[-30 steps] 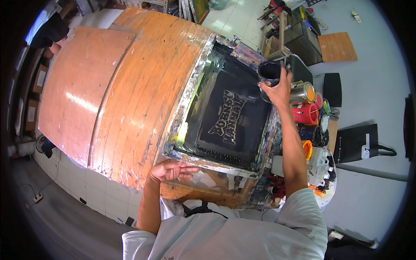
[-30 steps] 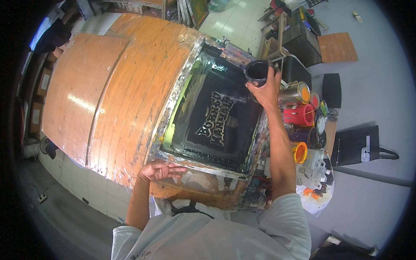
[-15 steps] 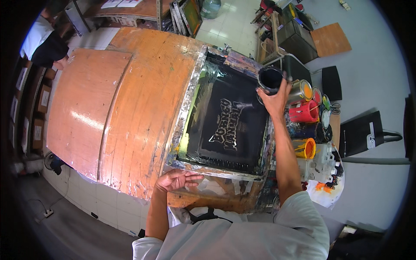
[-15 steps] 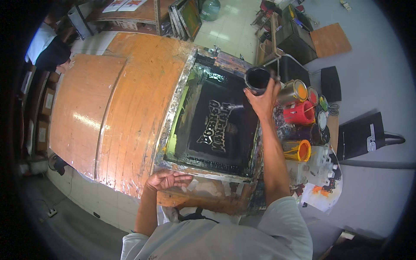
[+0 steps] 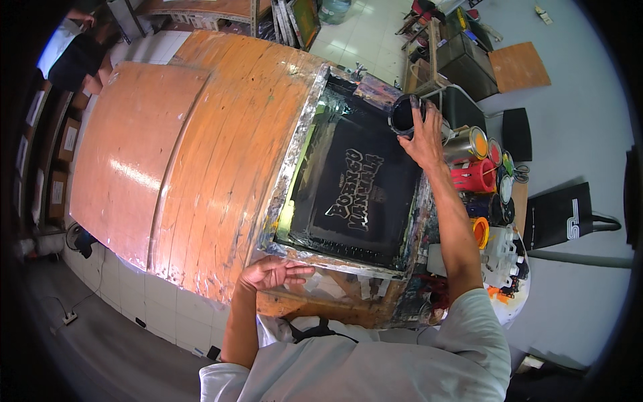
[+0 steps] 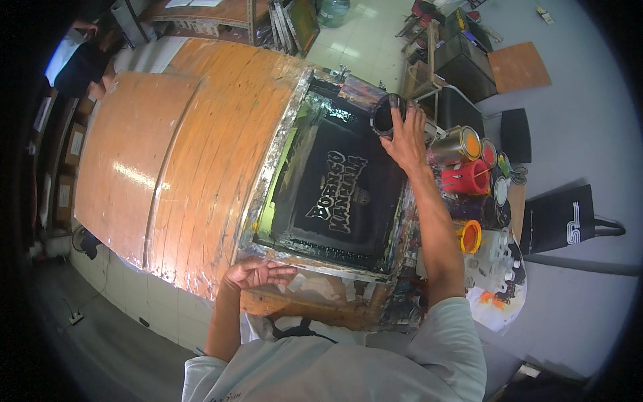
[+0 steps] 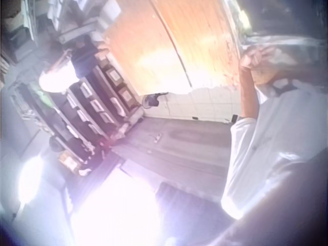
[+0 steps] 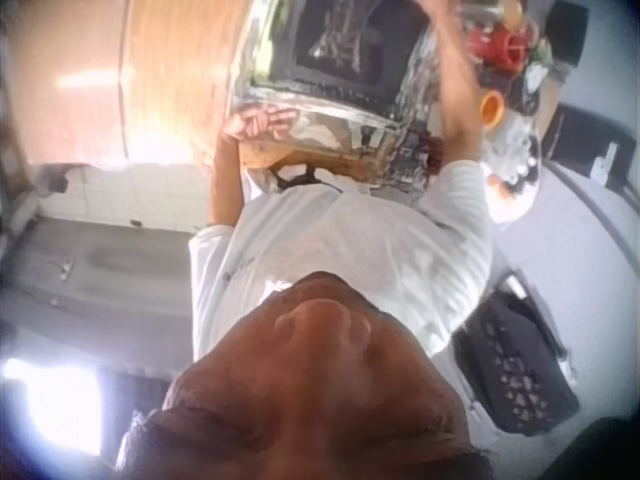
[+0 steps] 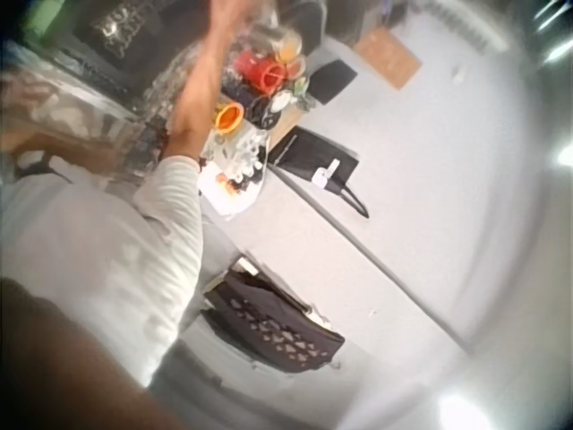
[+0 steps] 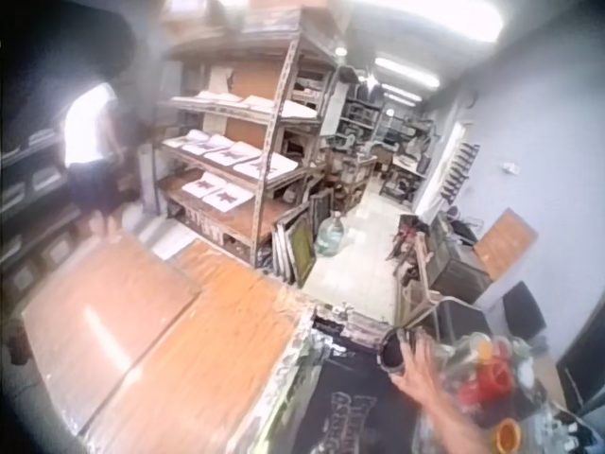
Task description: The person performs screen printing by applying ink with a squeegee through a mesh screen onto paper, then lifts the screen and removes the printed sheet. The person also pours ink from containers and wipes the screen mesh by hand.
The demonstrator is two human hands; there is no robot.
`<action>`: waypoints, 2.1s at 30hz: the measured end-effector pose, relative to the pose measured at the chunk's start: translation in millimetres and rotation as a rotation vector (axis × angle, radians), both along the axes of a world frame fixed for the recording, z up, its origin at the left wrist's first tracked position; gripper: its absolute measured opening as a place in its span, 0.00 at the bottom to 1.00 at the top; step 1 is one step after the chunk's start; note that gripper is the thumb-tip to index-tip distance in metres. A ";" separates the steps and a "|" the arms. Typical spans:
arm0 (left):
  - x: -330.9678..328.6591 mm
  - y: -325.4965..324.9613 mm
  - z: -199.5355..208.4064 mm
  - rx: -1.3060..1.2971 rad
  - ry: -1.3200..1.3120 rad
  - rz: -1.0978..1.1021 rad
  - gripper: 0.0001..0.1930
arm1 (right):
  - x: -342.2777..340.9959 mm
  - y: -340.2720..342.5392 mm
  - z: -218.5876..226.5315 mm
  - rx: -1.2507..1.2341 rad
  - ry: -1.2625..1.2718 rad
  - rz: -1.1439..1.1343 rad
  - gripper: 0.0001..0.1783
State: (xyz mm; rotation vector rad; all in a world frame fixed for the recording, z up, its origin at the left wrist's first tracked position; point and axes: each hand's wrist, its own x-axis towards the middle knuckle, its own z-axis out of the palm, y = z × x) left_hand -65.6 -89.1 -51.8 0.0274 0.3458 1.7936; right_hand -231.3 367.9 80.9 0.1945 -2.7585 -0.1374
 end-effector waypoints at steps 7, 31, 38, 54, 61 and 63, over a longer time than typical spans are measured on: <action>-0.5 -0.8 -4.7 0.023 0.003 -0.018 0.34 | -10.6 7.6 7.0 0.107 -0.093 0.038 0.59; 0.2 -0.6 -6.6 0.029 -0.032 0.007 0.32 | -17.5 4.8 20.7 0.147 -0.090 0.030 0.58; -0.4 -0.4 -4.3 0.024 -0.028 0.000 0.32 | -17.6 5.3 24.9 0.159 -0.091 0.029 0.60; -2.3 0.5 -0.7 0.022 -0.006 -0.004 0.33 | -17.9 6.0 28.3 0.201 -0.105 -0.005 0.56; -0.8 0.0 -4.6 0.024 0.000 -0.010 0.34 | -17.9 5.3 30.4 0.193 -0.093 0.001 0.56; -0.7 -0.1 -6.1 0.024 0.007 -0.015 0.35 | -17.4 5.5 31.1 0.189 -0.086 0.006 0.55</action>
